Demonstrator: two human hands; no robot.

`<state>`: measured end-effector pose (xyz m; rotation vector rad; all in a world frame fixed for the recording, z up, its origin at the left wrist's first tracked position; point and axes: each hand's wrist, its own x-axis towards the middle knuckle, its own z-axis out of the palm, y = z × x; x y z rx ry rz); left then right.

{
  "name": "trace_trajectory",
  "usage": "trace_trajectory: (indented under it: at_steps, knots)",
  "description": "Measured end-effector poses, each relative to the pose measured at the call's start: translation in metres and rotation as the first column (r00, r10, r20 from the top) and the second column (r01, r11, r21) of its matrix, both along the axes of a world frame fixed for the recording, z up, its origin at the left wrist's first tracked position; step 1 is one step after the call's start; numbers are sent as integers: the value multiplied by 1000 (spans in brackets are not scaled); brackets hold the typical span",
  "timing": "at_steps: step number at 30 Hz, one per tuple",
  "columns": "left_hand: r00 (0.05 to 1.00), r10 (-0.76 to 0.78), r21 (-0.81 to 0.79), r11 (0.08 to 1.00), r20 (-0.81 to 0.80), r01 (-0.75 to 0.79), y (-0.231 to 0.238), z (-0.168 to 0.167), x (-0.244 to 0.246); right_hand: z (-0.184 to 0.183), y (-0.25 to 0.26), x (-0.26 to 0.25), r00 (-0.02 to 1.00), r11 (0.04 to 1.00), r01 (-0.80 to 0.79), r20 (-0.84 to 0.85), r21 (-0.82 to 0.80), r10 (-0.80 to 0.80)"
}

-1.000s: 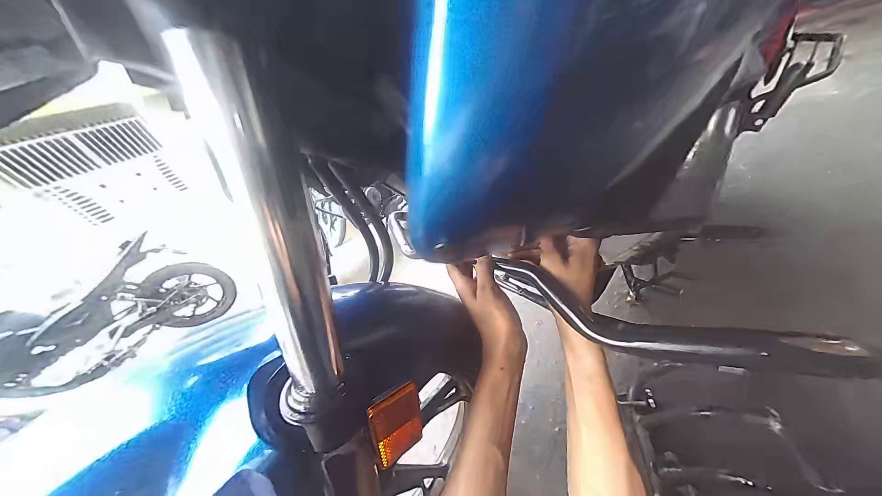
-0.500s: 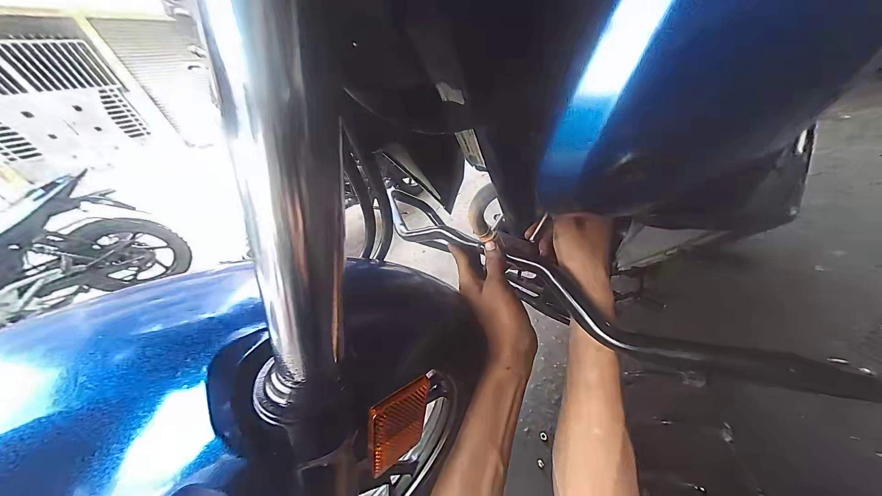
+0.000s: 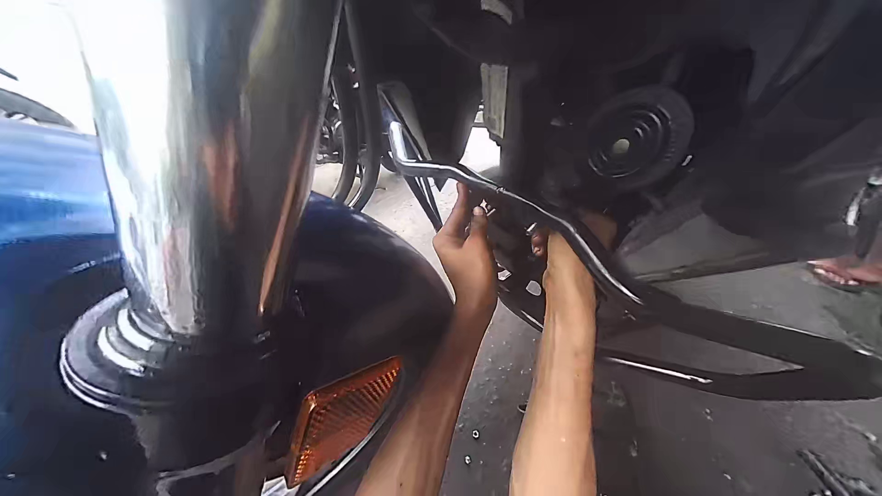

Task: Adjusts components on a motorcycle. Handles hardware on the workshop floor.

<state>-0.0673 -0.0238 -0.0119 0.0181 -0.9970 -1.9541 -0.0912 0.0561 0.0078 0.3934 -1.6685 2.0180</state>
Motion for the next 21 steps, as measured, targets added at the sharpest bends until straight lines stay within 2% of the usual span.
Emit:
trace_trajectory:
  at_steps: [2,5,8,15,19,21]
  knots:
    - [1000,29,29,999,-1,-29,1,0,-3,2,-1,2,998,998,8,58,-63,-5]
    - [988,17,-24,1000,156,-13,0,-2,-8,2,1,-7,998,990,-20,55,-141,28]
    - [963,23,-14,1000,269,-20,0,-4,-15,5,2,-17,998,998,-10,59,-59,14]
    - [987,-112,324,943,119,68,13,3,-15,4,8,-5,995,999,-41,88,21,39]
    - [979,-172,269,953,109,137,11,1,-17,1,13,-5,991,994,-94,102,57,88]
    - [970,-200,244,956,139,162,9,6,-22,-1,14,-7,995,992,-93,42,87,89]
